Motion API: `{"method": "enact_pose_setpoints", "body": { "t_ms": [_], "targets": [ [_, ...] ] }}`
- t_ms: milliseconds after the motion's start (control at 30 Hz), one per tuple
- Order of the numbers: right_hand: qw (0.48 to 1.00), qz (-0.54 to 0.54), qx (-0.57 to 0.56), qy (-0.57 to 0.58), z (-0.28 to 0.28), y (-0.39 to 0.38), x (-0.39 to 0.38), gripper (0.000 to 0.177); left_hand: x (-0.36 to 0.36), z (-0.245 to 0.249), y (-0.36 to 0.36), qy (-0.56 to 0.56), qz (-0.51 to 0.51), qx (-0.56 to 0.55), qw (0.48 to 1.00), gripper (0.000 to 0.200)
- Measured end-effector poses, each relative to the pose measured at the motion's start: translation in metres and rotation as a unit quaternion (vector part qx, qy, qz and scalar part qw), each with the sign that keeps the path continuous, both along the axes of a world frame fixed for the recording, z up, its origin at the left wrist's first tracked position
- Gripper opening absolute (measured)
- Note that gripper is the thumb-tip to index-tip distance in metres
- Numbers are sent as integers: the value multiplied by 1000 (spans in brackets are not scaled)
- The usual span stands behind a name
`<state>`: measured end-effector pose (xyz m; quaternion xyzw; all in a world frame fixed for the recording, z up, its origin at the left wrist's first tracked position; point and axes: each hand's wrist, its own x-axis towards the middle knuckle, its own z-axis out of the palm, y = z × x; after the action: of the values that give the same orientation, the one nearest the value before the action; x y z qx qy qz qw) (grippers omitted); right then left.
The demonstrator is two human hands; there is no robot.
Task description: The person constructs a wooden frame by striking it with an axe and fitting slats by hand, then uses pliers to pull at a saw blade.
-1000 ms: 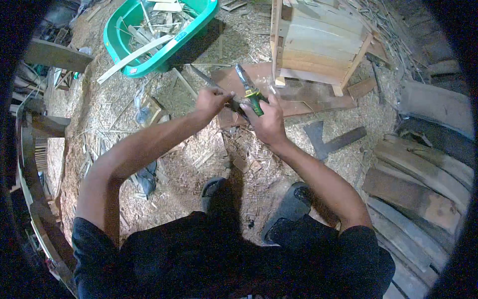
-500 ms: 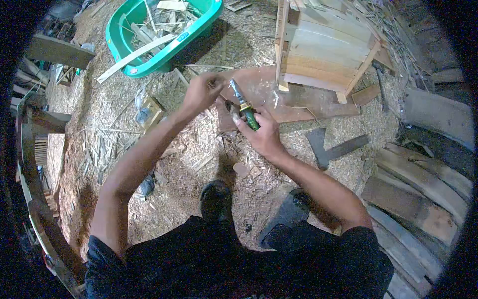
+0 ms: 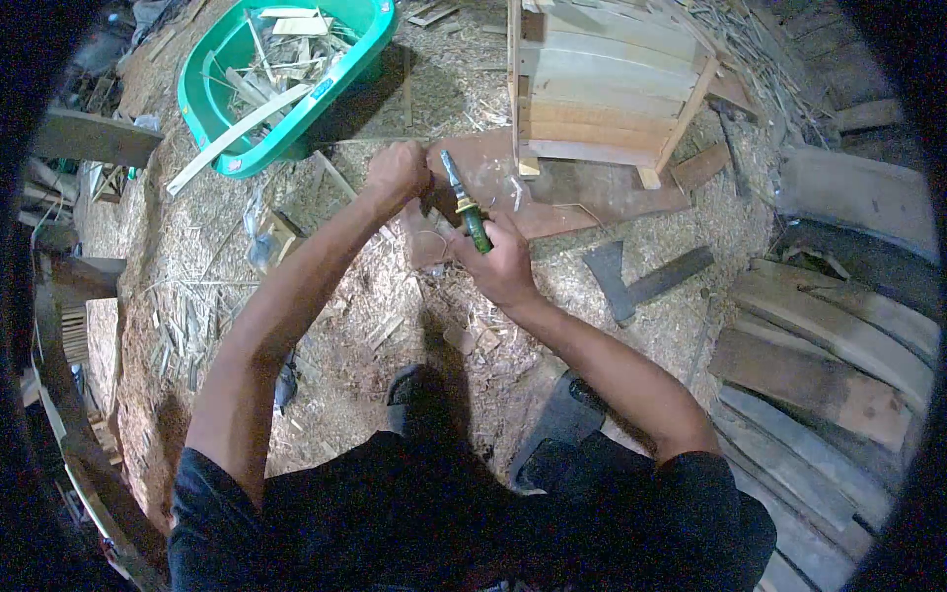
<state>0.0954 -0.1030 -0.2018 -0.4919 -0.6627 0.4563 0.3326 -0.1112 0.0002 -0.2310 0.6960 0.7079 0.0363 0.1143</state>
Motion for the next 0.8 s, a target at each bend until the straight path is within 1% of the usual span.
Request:
{"method": "enact_pose_setpoints", "body": {
  "t_ms": [100,200,267,300,400,500,600,667,700,800],
  "targets": [
    [1000,-11,-14,11,9,-4,-6,36,3,8,6,17,-34,-51,998,28],
    [1000,-10,13,5,7,-5,-8,38,-2,-6,13,4,-15,-82,997,29],
    [1000,-3,-5,0,6,-4,-5,40,-7,-20,15,-2,-21,-39,999,30],
    [1000,-1,-16,-3,4,-4,-4,40,-9,-20,15,-5,-25,-20,999,30],
    [1000,-11,6,1,-1,-3,-2,40,-19,-14,29,-19,-46,-106,993,29],
    [999,-23,33,9,-8,-3,-3,39,-35,-39,42,-54,-68,-59,994,30],
    [1000,-18,24,2,-6,-3,-5,38,-30,-8,25,-40,-57,-73,995,32],
    [1000,-14,23,4,-2,-4,-5,37,-29,-12,24,-45,-26,-72,996,34],
    [1000,-12,23,4,0,-4,-5,37,-27,-7,21,-49,-10,-72,996,36],
    [1000,-8,15,9,1,-3,-4,36,-15,10,16,-14,12,-110,994,38]
  ]
}}
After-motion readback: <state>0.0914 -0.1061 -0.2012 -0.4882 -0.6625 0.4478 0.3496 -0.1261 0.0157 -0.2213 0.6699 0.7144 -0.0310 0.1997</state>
